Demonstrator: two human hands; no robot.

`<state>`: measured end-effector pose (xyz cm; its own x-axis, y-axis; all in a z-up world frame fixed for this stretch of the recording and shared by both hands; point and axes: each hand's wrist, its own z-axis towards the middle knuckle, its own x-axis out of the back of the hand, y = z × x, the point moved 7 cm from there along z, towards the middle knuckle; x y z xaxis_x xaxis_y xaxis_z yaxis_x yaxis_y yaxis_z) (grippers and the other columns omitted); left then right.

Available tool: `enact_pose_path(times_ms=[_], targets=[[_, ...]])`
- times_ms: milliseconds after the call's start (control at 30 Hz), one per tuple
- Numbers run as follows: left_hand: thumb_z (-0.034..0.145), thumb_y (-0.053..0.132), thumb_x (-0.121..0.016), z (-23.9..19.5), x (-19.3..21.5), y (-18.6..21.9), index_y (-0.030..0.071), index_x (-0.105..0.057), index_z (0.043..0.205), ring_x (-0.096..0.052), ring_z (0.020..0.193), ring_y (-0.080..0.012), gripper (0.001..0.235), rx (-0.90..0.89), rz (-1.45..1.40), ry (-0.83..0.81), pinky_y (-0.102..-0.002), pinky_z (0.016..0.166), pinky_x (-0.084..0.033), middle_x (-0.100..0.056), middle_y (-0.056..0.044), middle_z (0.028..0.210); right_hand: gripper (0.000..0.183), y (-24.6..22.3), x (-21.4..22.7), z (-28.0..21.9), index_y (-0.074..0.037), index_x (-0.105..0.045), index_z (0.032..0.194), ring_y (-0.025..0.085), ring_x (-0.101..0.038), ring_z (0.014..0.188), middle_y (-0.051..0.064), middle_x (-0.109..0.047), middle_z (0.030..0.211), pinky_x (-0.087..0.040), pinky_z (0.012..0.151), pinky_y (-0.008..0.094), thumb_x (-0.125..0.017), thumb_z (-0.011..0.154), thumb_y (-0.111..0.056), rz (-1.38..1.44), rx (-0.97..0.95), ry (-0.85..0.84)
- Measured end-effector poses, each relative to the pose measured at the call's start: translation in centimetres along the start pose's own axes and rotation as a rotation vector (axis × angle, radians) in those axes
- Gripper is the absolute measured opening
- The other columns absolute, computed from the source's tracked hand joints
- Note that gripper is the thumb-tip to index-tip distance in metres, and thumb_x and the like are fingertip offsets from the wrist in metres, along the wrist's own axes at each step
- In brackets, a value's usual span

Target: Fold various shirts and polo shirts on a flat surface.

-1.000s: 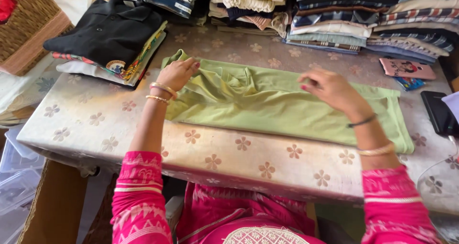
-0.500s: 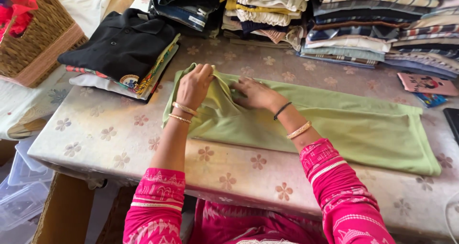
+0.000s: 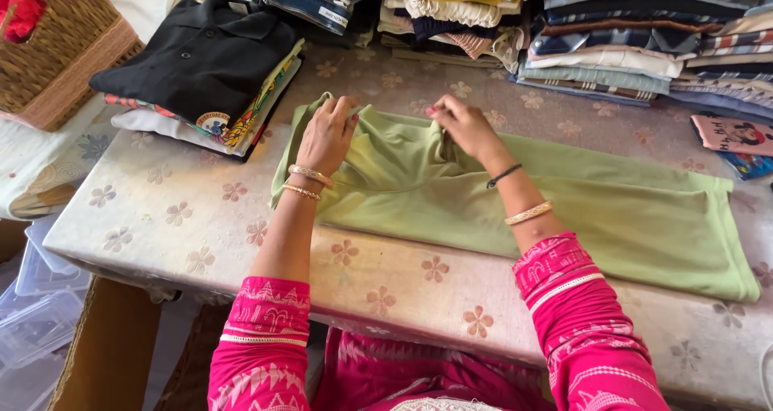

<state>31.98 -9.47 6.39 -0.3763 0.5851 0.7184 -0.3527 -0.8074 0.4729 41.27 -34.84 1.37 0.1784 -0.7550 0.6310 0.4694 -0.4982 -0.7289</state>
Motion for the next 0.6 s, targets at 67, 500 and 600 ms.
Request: enact_pose_path(times_ms=[67,500,600], targets=[[0.099,0.018,-0.066,0.2,-1.8,-1.3,0.007,-0.059,0.12,-0.062,0.098,-0.0379,0.025,0.007,0.007,-0.029,-0.049,0.084,-0.049,-0.064,-0.017,0.102,0.031,-2.9,-0.3,-0.6,-0.008,-0.061,0.108,0.023,-0.071,0.087,0.009,-0.073,0.094,-0.055,0.075,0.039,-0.071,0.096,-0.035,-0.079,-0.007,-0.036],[0.087,0.005,-0.07,0.5,3.0,3.2,0.01,-0.066,0.118,-0.063,0.1,-0.0282,0.032,-0.268,0.044,0.305,-0.042,0.083,-0.045,-0.072,-0.007,0.102,0.047,-1.6,0.2,-0.7,-0.018,-0.059,0.121,0.019,-0.062,0.088,0.008,-0.065,0.106,-0.053,0.078,0.036,-0.086,0.085,-0.03,-0.055,-0.08,-0.205],[0.098,0.022,-0.071,1.0,1.5,-2.4,0.016,-0.069,0.109,-0.068,0.075,-0.0195,0.013,0.098,-0.09,0.023,-0.036,0.066,-0.053,-0.073,-0.003,0.09,0.063,-3.5,-0.4,-1.1,-0.021,-0.056,0.128,0.021,-0.066,0.095,0.012,-0.066,0.12,-0.051,0.085,0.037,-0.088,0.075,-0.03,-0.12,-0.11,-0.283]])
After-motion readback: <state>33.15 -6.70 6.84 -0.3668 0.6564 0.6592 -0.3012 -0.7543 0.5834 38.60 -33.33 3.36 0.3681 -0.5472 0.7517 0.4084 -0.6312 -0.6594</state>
